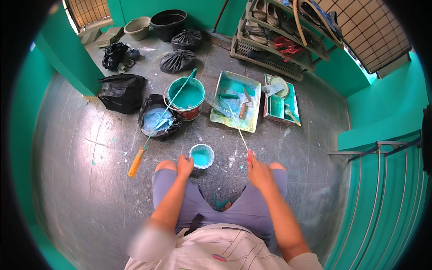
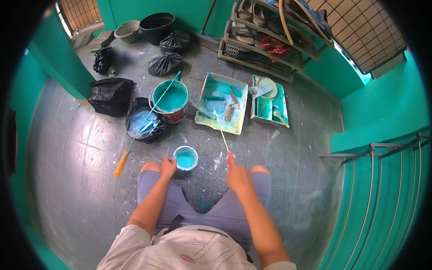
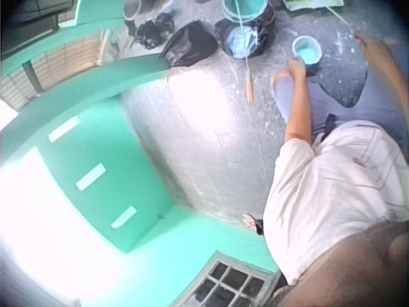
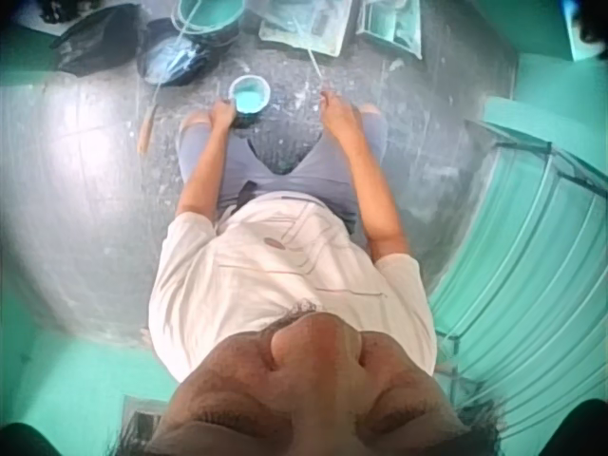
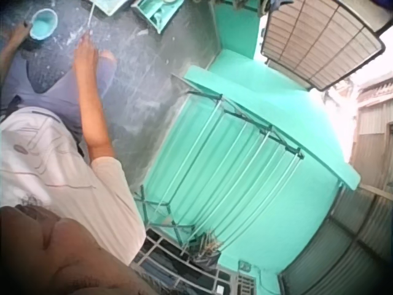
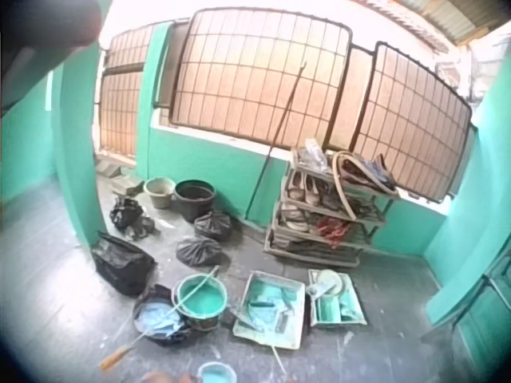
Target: The person sits on the floor and pours light blue paint from a small cup into a larger paint tray. They then use a paint roller to mix the paint in the tray. The person briefly stands to inspect a wall before returning to the floor to continue mixing.
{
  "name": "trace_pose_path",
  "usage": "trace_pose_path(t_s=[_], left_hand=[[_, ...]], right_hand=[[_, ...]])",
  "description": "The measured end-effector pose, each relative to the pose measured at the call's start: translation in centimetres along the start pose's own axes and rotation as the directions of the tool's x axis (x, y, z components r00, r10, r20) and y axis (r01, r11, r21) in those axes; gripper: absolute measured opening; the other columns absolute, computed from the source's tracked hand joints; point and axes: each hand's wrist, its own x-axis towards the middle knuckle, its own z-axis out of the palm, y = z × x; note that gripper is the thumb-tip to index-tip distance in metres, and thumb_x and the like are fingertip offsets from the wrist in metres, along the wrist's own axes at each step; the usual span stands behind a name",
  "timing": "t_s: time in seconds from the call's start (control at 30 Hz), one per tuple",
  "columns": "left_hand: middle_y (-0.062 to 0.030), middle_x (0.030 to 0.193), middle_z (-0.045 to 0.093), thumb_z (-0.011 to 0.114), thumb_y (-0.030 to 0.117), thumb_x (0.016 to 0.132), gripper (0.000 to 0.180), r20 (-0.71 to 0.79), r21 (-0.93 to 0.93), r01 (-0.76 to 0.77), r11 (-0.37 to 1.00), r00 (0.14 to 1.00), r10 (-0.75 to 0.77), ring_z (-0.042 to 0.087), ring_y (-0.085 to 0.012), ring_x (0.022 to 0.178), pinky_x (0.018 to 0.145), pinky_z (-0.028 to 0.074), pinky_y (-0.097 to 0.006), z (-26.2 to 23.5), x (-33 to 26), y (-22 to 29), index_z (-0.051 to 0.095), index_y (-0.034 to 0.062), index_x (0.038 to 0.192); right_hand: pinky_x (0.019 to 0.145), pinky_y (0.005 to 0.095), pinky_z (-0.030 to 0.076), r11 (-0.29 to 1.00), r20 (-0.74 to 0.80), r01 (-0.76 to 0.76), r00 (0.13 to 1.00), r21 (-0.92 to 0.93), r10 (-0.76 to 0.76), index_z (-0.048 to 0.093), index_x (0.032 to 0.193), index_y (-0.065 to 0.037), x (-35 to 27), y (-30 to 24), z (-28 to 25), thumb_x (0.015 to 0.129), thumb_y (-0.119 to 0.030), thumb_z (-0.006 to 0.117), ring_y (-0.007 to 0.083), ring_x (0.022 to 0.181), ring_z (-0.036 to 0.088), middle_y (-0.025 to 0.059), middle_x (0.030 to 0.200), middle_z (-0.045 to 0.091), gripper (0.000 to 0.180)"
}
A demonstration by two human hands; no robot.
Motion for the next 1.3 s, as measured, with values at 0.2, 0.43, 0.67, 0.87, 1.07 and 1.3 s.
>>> trace_pose_path(t_s=[0.2, 0.43, 0.67, 0.87, 1.07, 1.3], left_hand=[[-0.0223, 0.093, 0.062, 0.065, 0.027, 0.083, 0.033, -0.100, 0.002, -0.067, 0.998, 0.993, 0.067, 0.062, -0.0369, 0.089, 0.078, 0.048, -0.043, -0.1, -0.1, -1.4, 0.055, -0.0007, 0.097], [-0.0238, 0.105, 0.060, 0.063, 0.029, 0.085, 0.034, -0.033, 0.009, -0.033, 0.999, 0.999, 0.033, 0.060, -0.0388, 0.099, 0.085, 0.047, -0.045, -0.4, 0.3, -0.6, 0.054, -0.0002, 0.101], [-0.0244, 0.105, 0.060, 0.063, 0.029, 0.085, 0.034, -0.094, -0.018, -0.044, 0.999, 0.995, 0.043, 0.059, -0.0401, 0.099, 0.087, 0.047, -0.045, -1.0, 0.1, -1.2, 0.055, -0.0010, 0.101], [-0.0253, 0.105, 0.060, 0.062, 0.028, 0.085, 0.035, -0.050, -0.042, -0.035, 0.999, 0.998, 0.033, 0.058, -0.0405, 0.102, 0.088, 0.047, -0.046, -0.2, 0.3, -1.0, 0.055, -0.0017, 0.102], [-0.0247, 0.109, 0.057, 0.061, 0.026, 0.086, 0.034, -0.142, -0.009, -0.048, 0.999, 0.989, 0.046, 0.057, -0.0408, 0.102, 0.089, 0.046, -0.047, -0.9, -0.1, -0.8, 0.055, -0.0019, 0.103], [-0.0206, 0.104, 0.059, 0.057, 0.020, 0.092, 0.026, -0.150, -0.152, -0.383, 0.911, 0.920, 0.362, 0.064, -0.0371, 0.088, 0.074, 0.051, -0.042, -3.2, -7.0, 6.7, 0.053, -0.0022, 0.104]], right_hand=[[0.073, 0.0530, 0.051, 0.999, 0.140, -0.017, 0.990, -0.035, 0.022, 0.038, 0.146, -0.016, -3.7, -1.2, -0.4, 0.099, -0.024, 0.043, 0.0435, 0.082, 0.066, 0.0235, 0.096, 0.068, 0.048], [0.074, 0.0534, 0.051, 1.000, -0.001, 0.002, 1.000, 0.015, -0.002, 0.035, 0.147, -0.016, 2.9, 0.0, -0.5, 0.098, -0.026, 0.045, 0.0439, 0.085, 0.066, 0.0247, 0.101, 0.068, 0.051], [0.041, 0.0325, 0.044, 0.525, 0.227, -0.303, 0.952, 0.795, 0.205, 0.043, 0.134, -0.004, -1.5, 0.0, -2.7, 0.096, -0.034, 0.058, 0.0178, 0.053, 0.058, 0.0089, 0.074, 0.062, 0.050], [0.039, 0.0264, 0.043, -0.011, 0.379, -0.380, 0.919, 0.925, 0.107, 0.051, 0.103, -0.005, -5.2, -0.6, -1.5, 0.098, -0.032, 0.057, 0.0117, 0.053, 0.055, 0.0053, 0.076, 0.057, 0.028], [0.042, 0.0275, 0.047, -0.009, 0.427, -0.428, 0.902, 0.904, 0.070, 0.045, 0.128, -0.002, -4.6, -1.3, 1.6, 0.099, -0.029, 0.054, 0.0139, 0.059, 0.058, 0.0090, 0.089, 0.060, 0.040], [0.063, 0.0417, 0.055, 0.923, -0.201, 0.076, 0.980, 0.377, 0.001, 0.017, 0.151, 0.000, -5.7, -0.9, 2.3, 0.092, -0.015, 0.056, 0.0348, 0.070, 0.065, 0.0222, 0.109, 0.058, 0.073]])
